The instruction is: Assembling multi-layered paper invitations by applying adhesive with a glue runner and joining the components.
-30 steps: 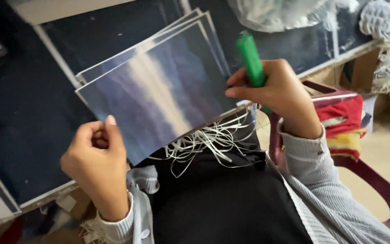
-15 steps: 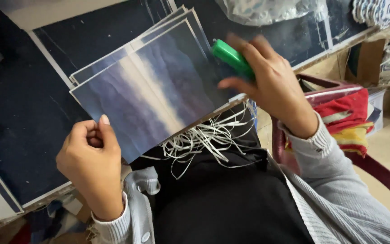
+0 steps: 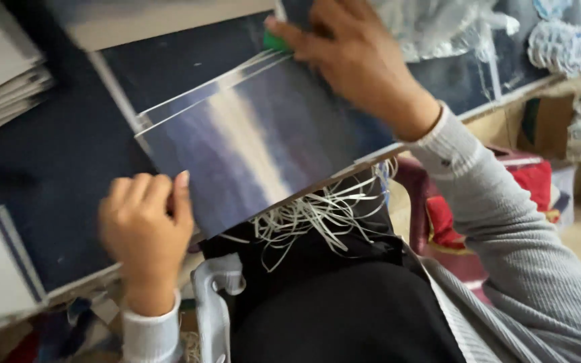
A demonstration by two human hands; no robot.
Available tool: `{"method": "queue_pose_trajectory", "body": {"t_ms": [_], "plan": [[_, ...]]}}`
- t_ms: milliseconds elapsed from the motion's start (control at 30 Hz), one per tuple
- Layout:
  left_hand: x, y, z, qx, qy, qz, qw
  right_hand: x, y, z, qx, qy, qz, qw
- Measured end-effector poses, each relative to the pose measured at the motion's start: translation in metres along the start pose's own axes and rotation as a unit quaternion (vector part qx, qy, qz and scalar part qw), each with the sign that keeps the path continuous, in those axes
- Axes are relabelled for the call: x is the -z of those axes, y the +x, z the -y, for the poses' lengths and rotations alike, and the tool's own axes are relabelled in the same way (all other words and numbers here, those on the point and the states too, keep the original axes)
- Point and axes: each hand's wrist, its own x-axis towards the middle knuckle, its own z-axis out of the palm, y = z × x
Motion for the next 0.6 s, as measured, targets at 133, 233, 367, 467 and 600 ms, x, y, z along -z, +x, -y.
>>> {"method": "queue_pose_trajectory", "body": {"t_ms": [133, 233, 367, 467, 600], "plan": [[0.018, -0.031, -0.02, 0.18, -0.185, 0.026, 0.966, -0.001, 0.028, 0.037, -0.015, 0.039, -0.019, 0.999], [0.02, -0.059, -0.035, 0.255, -0.247, 0.038, 0.934, 0.004, 0.036, 0.102, 0.071, 0.033, 0.027, 0.997], [0.01, -0.073, -0.044, 0.283, -0.311, 0.019, 0.907, -0.019, 0.035, 0.178, 0.175, 0.119, 0.157, 0.965], [0.011, -0.071, -0.043, 0.26, -0.337, -0.016, 0.905, -0.054, 0.072, 0.165, 0.122, 0.003, 0.074, 0.99], [0.005, -0.077, -0.038, 0.245, -0.306, -0.01, 0.92, -0.065, 0.108, 0.149, 0.115, 0.004, 0.031, 0.993]]}}
